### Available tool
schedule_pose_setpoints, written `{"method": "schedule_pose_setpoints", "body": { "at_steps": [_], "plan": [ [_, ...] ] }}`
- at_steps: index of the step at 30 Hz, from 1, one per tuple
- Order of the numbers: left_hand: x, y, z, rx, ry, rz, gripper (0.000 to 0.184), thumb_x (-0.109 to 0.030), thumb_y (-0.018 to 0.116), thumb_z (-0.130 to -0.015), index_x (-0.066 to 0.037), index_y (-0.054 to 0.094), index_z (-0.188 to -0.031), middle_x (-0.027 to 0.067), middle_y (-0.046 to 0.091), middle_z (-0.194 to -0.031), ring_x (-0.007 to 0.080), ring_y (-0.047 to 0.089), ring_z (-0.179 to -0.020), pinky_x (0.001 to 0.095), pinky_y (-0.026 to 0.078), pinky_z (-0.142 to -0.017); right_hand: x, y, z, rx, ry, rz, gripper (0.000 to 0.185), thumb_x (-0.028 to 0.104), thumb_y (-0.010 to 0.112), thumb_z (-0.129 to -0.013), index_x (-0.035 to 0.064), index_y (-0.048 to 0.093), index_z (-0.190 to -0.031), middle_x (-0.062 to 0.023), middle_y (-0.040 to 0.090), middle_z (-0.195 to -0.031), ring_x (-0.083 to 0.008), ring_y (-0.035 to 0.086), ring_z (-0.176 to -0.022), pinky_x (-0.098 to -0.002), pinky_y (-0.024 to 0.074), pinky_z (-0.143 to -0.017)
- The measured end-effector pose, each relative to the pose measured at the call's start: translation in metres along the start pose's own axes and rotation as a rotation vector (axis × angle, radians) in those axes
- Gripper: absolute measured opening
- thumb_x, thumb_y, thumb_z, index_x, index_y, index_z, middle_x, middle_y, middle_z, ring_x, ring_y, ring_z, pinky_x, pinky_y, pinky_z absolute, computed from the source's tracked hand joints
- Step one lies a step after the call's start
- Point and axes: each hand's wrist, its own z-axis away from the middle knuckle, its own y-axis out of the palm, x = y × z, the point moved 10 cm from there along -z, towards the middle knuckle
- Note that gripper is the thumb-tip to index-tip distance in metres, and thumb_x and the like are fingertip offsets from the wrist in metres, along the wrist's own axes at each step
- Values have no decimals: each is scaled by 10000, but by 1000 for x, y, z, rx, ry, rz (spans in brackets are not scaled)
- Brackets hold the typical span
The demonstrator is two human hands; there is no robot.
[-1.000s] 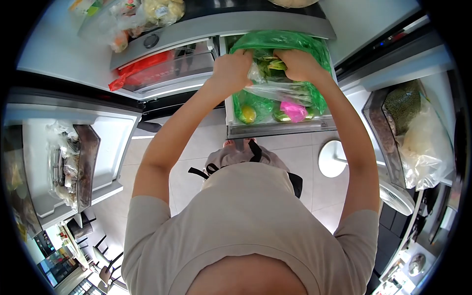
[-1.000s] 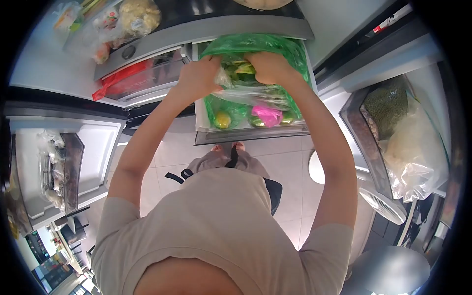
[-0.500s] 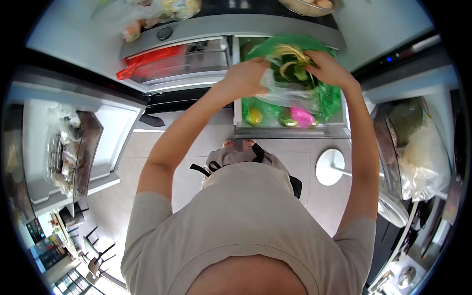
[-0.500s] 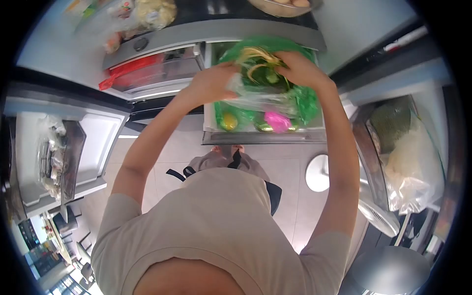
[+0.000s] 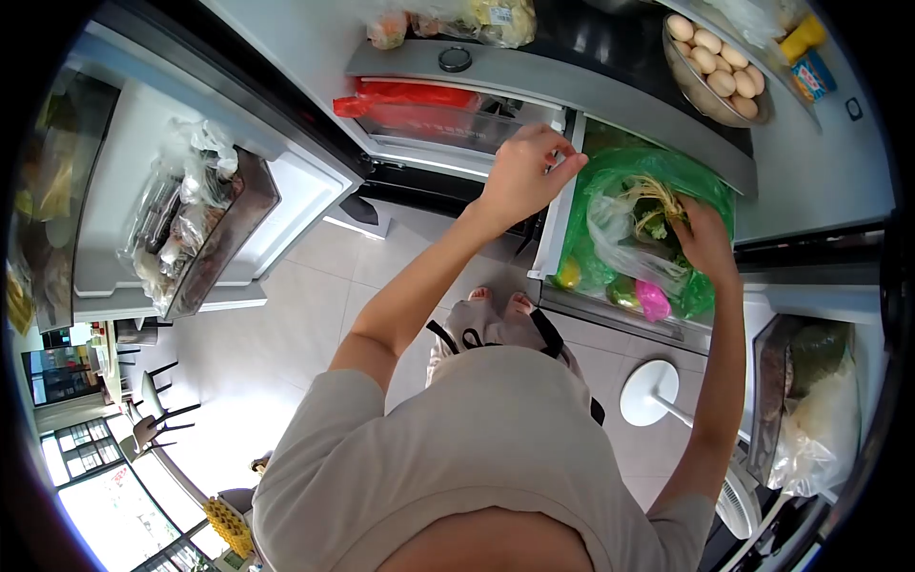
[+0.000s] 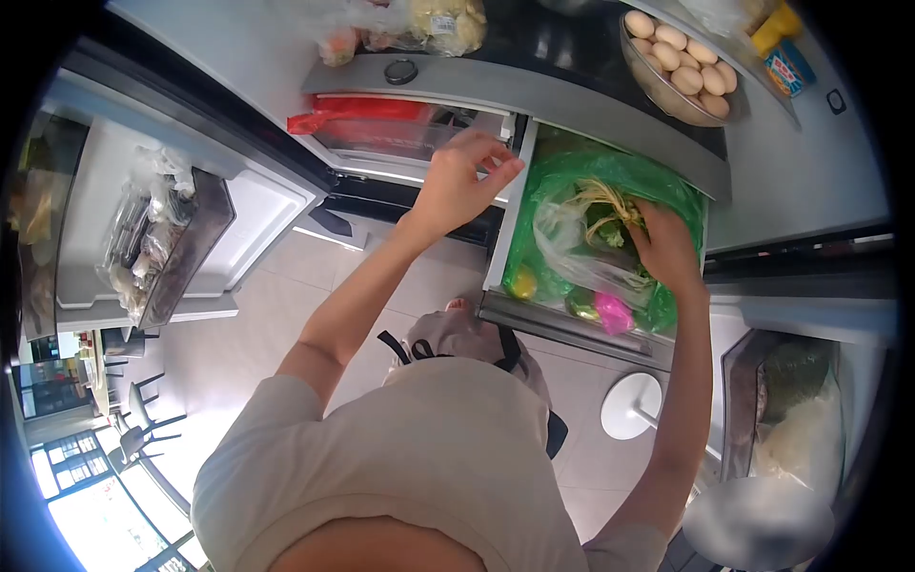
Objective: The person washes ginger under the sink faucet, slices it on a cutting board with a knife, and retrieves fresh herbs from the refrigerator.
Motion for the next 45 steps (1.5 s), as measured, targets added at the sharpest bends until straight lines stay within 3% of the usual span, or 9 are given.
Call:
{"method": "schedule_pose_setpoints", "body": {
  "at_steps": [7, 11, 22, 30, 33, 39, 42, 43, 45],
  "plan": [
    [-29, 61, 27, 329, 215, 154, 229, -175, 685, -758, -97, 662, -972, 71, 615, -1004, 262, 565, -990, 393, 428, -876, 23, 18, -3, 89, -52, 12, 400, 124, 682, -722, 60, 551, -1094, -182, 609, -976, -378, 564, -941, -440, 448, -808],
    [-27, 97, 46, 458, 360, -421, 277, -241, 667, -768, -129, 650, -1020, 40, 615, -974, 197, 546, -1025, 505, 293, -969, 20, 37, 0, 155, -53, 149, 454, 113, 714, -668, 95, 551, -1091, -138, 621, -982, -340, 578, -944, -415, 454, -788],
    [-8, 116, 37, 546, 285, -711, 478, -92, 631, -735, -99, 558, -1208, 62, 616, -885, 205, 566, -978, 552, 280, -976, 4, -24, 16, 101, 121, -248, 277, 182, 668, -808, -1, 612, -1007, -175, 633, -801, -340, 572, -702, -362, 450, -662],
    [-35, 108, 21, 337, 346, -682, 178, -60, 595, -710, -91, 647, -877, 64, 623, -720, 221, 617, -782, 503, 282, -912, -8, -52, 51, 291, 236, -381, 271, 53, 637, -839, 66, 593, -1107, -57, 568, -1229, -153, 568, -992, -299, 466, -859],
    [-9, 118, 24, 707, 95, -730, 429, -79, 603, -719, -89, 579, -1147, 94, 634, -782, 245, 630, -831, 526, 313, -895, 9, -70, 61, 208, 125, -494, 308, 84, 657, -819, 42, 586, -1116, -55, 590, -1136, -152, 568, -982, -297, 464, -853],
    [-29, 106, 30, 829, 18, -587, 420, -47, 582, -728, -21, 558, -1146, 145, 635, -804, 281, 635, -809, 481, 359, -839, 7, -71, 66, 32, 37, -483, 371, -8, 653, -777, 24, 569, -1136, -80, 595, -1097, -170, 567, -1004, -292, 455, -869],
    [-98, 82, 26, 307, 458, -237, 331, -12, 573, -746, 0, 587, -1077, 185, 629, -848, 304, 633, -848, 449, 427, -822, 2, -73, 62, -27, 180, -389, 337, -26, 643, -802, 20, 564, -1127, -73, 614, -1055, -164, 570, -992, -283, 447, -878],
    [-98, 101, 30, 406, 466, -164, 302, -6, 577, -750, 6, 599, -1052, 191, 628, -862, 315, 632, -853, 435, 450, -809, 9, -76, 60, -102, 128, -390, 281, 185, 644, -861, 38, 597, -1096, -99, 657, -989, -186, 597, -898, -306, 455, -813],
    [-93, 142, 35, 600, 478, -15, 246, 5, 583, -758, 18, 623, -1000, 201, 627, -890, 338, 631, -862, 407, 496, -784, 6, -72, 53, -114, 146, -354, 267, 195, 645, -862, 37, 599, -1073, -97, 654, -947, -189, 592, -853, -311, 456, -779]
  ]
}}
